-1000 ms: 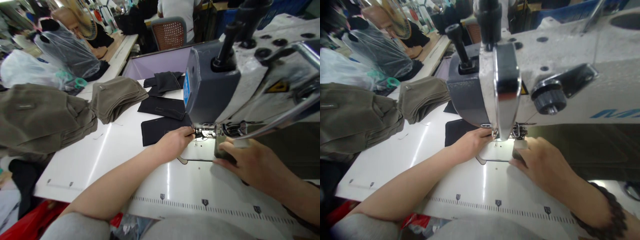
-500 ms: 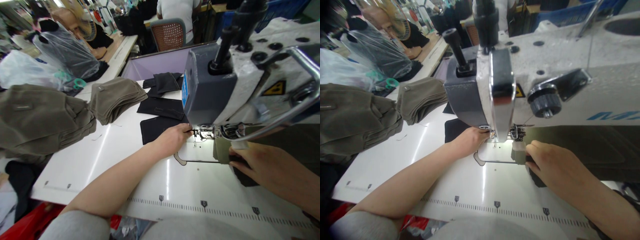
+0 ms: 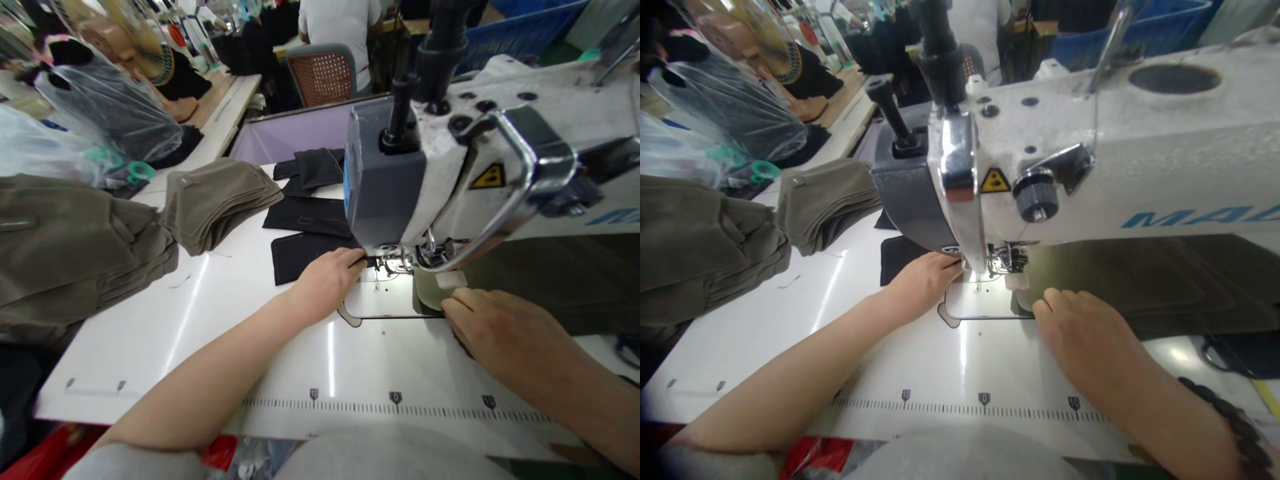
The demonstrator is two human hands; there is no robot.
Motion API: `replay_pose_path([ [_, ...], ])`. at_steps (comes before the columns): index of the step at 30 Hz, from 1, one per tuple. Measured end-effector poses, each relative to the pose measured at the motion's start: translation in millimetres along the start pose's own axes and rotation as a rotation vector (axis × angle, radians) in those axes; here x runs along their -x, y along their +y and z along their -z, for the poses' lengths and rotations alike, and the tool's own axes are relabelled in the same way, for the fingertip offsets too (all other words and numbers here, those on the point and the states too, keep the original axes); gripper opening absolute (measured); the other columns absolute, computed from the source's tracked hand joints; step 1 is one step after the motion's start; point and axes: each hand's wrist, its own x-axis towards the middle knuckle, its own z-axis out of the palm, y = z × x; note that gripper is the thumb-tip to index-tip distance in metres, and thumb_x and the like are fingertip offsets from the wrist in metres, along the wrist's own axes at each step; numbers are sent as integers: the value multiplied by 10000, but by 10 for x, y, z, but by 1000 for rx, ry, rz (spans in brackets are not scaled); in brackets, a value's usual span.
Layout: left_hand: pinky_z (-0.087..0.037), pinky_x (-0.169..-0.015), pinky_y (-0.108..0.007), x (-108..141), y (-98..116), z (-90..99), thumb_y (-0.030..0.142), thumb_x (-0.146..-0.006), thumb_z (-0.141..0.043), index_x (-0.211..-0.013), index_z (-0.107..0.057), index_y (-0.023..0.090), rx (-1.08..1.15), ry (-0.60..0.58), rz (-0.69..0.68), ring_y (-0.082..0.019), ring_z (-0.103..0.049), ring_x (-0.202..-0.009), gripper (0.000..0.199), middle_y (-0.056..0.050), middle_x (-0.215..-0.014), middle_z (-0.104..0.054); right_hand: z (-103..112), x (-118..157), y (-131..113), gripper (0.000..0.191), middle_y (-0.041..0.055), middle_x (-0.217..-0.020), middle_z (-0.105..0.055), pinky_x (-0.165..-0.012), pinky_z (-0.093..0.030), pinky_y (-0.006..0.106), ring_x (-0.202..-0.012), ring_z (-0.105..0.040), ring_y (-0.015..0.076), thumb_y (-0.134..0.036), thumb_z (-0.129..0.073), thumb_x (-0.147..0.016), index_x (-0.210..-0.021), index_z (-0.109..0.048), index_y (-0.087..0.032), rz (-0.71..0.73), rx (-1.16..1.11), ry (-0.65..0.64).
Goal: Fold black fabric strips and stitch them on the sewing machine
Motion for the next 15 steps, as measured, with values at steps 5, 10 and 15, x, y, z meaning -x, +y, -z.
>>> replay_pose_path([
  [5, -491, -718, -306, 33, -115, -20, 70, -842, -410, -1085, -554, 133, -108, -49, 286, -208, -567, -876, 289, -99, -987, -571, -2, 38, 201, 215, 25, -699, -594, -545, -416, 303, -601, -570, 170, -218, -364, -848, -748, -554, -213, -133, -323, 39],
  [10, -440, -857, -315, -386, -539, -99, 41, -845, -355, -1041, -560, 106, -4, 88, 270, -192, -521, -991, 291, -124, -1102, -547, 90, 104, 388, 194, 20, -649, -597, -485, -399, 303, -506, -541, 173, -405, -441, -823, -767, -517, -237, -469, -464, 207],
  [15, -462, -869, -294, -124, -215, 108, 98, -840, -436, -1064, -568, 117, 78, 130, 188, -184, -558, -996, 261, -103, -1141, -558, 253, 318, 288, 226, 70, -698, -619, -561, -407, 342, -604, -583, 226, -391, -391, -865, -855, -527, -210, -496, -228, 356],
])
